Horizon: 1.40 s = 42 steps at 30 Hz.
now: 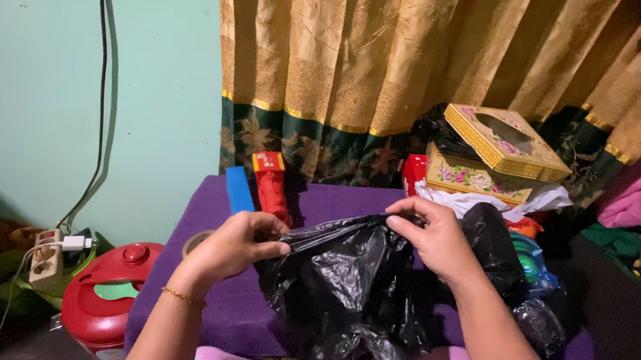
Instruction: The person wraps a small black plastic bag with clear adhesive tape, cutting the tape with scissors. They then open a larger black plastic bag and cut a section from it with scissors, preparing to wrap the taped bundle.
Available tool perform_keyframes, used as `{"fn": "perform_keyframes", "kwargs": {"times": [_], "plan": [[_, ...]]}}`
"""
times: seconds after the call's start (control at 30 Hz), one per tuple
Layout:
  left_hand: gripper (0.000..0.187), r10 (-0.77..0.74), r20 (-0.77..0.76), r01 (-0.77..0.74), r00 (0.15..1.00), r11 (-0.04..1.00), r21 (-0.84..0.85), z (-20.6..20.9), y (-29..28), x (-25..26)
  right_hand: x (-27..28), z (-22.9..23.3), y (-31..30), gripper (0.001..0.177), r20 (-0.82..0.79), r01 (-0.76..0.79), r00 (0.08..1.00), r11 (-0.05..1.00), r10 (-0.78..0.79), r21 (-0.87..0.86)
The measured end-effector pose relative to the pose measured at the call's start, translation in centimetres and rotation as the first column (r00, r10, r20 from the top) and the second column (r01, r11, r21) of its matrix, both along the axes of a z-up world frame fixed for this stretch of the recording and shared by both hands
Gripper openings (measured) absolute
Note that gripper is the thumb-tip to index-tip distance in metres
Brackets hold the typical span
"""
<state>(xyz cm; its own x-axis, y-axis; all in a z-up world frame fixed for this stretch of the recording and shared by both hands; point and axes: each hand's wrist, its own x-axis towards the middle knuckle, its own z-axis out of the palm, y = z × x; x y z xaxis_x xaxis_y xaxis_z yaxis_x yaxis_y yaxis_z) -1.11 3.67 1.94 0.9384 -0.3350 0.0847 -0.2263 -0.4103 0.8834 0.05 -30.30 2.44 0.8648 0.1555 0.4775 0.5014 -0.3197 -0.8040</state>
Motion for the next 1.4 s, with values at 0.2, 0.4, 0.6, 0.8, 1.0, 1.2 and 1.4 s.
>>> {"fn": "perform_keyframes", "kwargs": {"times": [0.2, 0.4, 0.6, 0.8, 1.0, 1.2, 1.4], "plan": [[0.018, -0.026, -0.032, 0.01, 0.999, 0.901, -0.433, 0.2, 0.8, -0.1, -0.1, -0.9, -0.8, 0.014, -0.147, -0.016, 0.989, 0.998, 0.025, 0.057], [0.03, -0.096, -0.05, 0.061, 0.994, 0.877, -0.476, 1.6, 2.0, -0.4, 0.5, -1.4, -2.0, 0.017, -0.281, -0.05, 0.954, 0.977, 0.108, 0.206], [0.038, 0.011, -0.033, -0.028, 0.999, 0.81, -0.586, 2.4, 2.9, 1.3, 0.6, -3.1, -3.3, 0.014, -0.458, -0.023, 0.868, 0.939, 0.189, 0.342], [0.045, 0.326, 0.786, -0.404, 0.525, 0.909, -0.107, 3.2, -1.9, 0.0, 2.6, -6.0, -1.7, 0.012, -0.502, 0.129, 0.845, 0.842, 0.183, 0.524], [0.08, -0.204, 0.906, -0.227, 0.372, 0.926, 0.302, -0.8, -6.5, -4.6, 5.1, -7.5, -2.0, 0.009, -0.516, 0.206, 0.841, 0.782, 0.166, 0.589], [0.051, -0.204, 0.724, -0.374, 0.659, 0.747, 0.55, -6.2, -5.3, -0.4, 6.0, -7.9, -3.8, 0.009, -0.538, 0.245, 0.833, 0.786, 0.129, 0.568], [0.021, -0.068, 0.765, -0.418, 0.641, 0.805, 0.422, -7.3, -1.5, 2.0, 7.4, -8.0, -7.0, 0.011, -0.517, 0.345, 0.856, 0.756, -0.011, 0.556]]}}
